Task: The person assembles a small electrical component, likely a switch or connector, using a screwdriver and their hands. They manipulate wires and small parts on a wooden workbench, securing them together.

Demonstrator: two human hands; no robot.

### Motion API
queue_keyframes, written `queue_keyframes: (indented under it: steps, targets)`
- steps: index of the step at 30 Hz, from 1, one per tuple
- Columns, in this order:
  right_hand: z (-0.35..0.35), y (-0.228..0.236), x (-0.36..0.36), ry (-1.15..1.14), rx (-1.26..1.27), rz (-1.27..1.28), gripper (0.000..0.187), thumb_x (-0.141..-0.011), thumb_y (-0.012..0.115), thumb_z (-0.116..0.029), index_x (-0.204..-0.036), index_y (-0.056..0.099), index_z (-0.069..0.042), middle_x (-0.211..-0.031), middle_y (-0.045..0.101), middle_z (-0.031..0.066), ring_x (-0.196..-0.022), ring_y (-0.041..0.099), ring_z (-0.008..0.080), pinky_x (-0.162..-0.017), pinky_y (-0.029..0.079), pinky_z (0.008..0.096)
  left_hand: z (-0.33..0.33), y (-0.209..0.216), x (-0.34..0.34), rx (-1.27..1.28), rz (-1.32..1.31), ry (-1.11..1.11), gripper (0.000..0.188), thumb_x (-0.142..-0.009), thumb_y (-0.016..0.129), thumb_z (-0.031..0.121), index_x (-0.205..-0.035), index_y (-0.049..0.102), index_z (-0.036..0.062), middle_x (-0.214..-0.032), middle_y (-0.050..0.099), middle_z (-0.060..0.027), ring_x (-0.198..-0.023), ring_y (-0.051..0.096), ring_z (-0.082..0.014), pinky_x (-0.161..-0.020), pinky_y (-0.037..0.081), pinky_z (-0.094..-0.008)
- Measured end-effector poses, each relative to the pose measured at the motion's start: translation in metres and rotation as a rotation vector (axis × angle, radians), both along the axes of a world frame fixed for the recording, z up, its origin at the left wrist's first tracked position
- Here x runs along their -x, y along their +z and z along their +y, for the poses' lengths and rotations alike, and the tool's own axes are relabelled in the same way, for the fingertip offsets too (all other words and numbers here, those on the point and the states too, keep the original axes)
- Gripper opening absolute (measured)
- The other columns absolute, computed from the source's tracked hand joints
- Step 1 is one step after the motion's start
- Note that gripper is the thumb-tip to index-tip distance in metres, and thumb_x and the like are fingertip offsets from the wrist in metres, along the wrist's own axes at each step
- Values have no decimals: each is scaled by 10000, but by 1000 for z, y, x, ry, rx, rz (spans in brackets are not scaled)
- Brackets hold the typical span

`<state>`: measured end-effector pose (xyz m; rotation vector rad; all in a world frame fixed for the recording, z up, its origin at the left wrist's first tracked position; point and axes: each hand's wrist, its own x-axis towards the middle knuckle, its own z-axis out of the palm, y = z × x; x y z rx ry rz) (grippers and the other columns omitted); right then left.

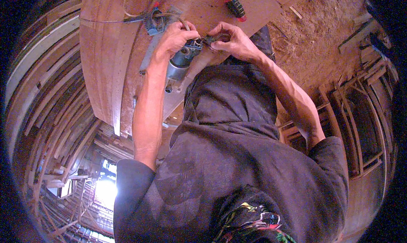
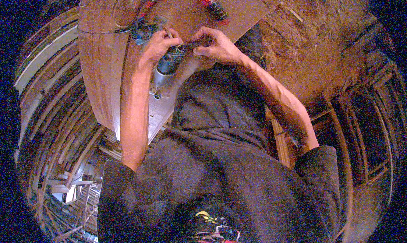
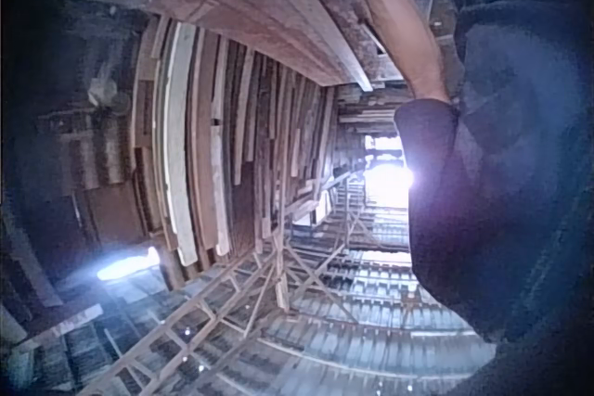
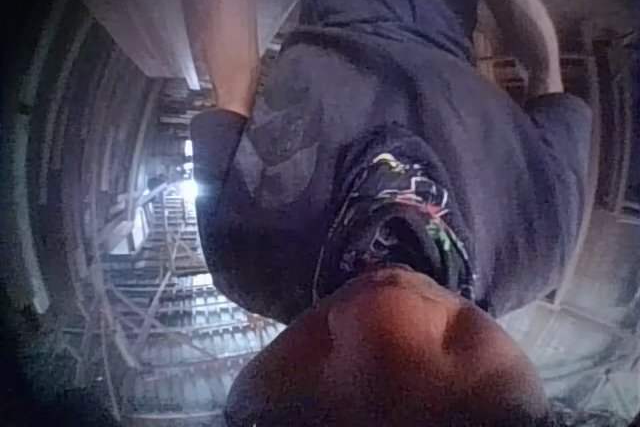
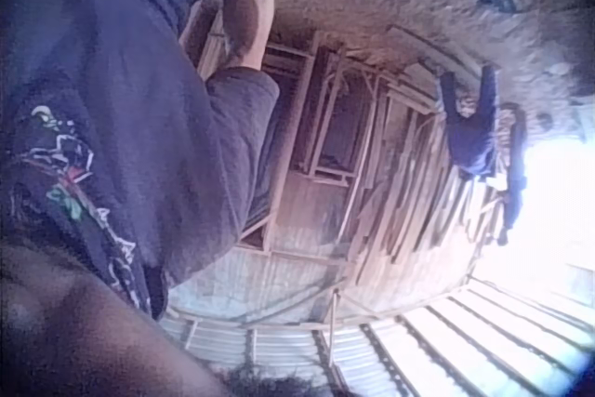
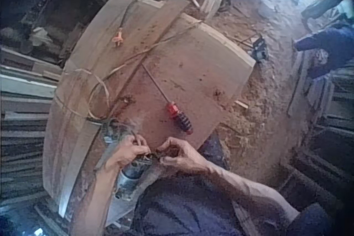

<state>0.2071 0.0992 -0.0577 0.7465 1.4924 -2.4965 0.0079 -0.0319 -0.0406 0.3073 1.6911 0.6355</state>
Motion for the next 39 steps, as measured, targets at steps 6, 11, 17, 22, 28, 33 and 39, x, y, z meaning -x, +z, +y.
queue_keyframes:
  steps: [6, 11, 17, 22, 28, 33, 39]
  targets:
    - [-6, 15, 1, -67, -518, 99, 341, -807, 673, -75, -1138, 591, -57, -1079, 664, 137, -979, 670, 287, -893, 530, 391, -2, -2, 0, -19, -24, 22, 130, -699, 729, 167, -746, 677, 57, -725, 645, -3, -692, 595, -111, -652, 466, -274]
    - [-14, -1, -2, 58, -919, 135, 400, -787, 688, -89, -1167, 566, -119, -1127, 602, 143, -976, 638, 392, -829, 550, 470, 0, 3, -1, -8, 20, 26, 133, -706, 726, 172, -743, 676, 55, -728, 650, -6, -697, 604, -119, -659, 471, -274]
    - [-21, -4, -4, 119, -964, 121, 353, -784, 696, -81, -1115, 573, -90, -1044, 559, 149, -973, 598, 397, -798, 537, 446, 1, 1, 0, -21, 3, -14, 137, -704, 726, 180, -746, 680, 58, -727, 647, -3, -693, 599, -119, -657, 470, -275]
    - [-18, -2, -4, 35, -809, 165, 321, -850, 713, -168, -1115, 579, -47, -1006, 622, 158, -930, 646, 347, -799, 541, 410, 0, 0, 0, -23, 3, -16, 142, -697, 728, 184, -748, 685, 58, -726, 644, -6, -695, 597, -115, -655, 469, -277]
    - [-16, 8, 1, 10, -539, 19, 316, -910, 681, -247, -1109, 597, -16, -941, 687, 173, -853, 682, 310, -783, 536, 389, 0, 0, 0, 6, 4, 4, 149, -694, 729, 184, -751, 685, 54, -733, 643, -9, -705, 597, -116, -666, 470, -277]
    - [-16, 11, 9, 68, -386, -2, 338, -939, 645, -286, -1128, 594, -10, -952, 687, 143, -861, 669, 247, -778, 527, 373, 0, 3, -1, -15, 27, 14, 146, -695, 727, 175, -763, 687, 53, -749, 651, -18, -711, 599, -118, -675, 472, -280]
    - [-10, 6, 10, 113, -327, -7, 328, -948, 635, -288, -1126, 604, -14, -978, 677, 114, -890, 646, 204, -803, 514, 354, 1, 8, -7, -27, 60, 54, 206, -721, 750, 202, -819, 692, 30, -787, 675, -33, -740, 618, -124, -692, 485, -283]
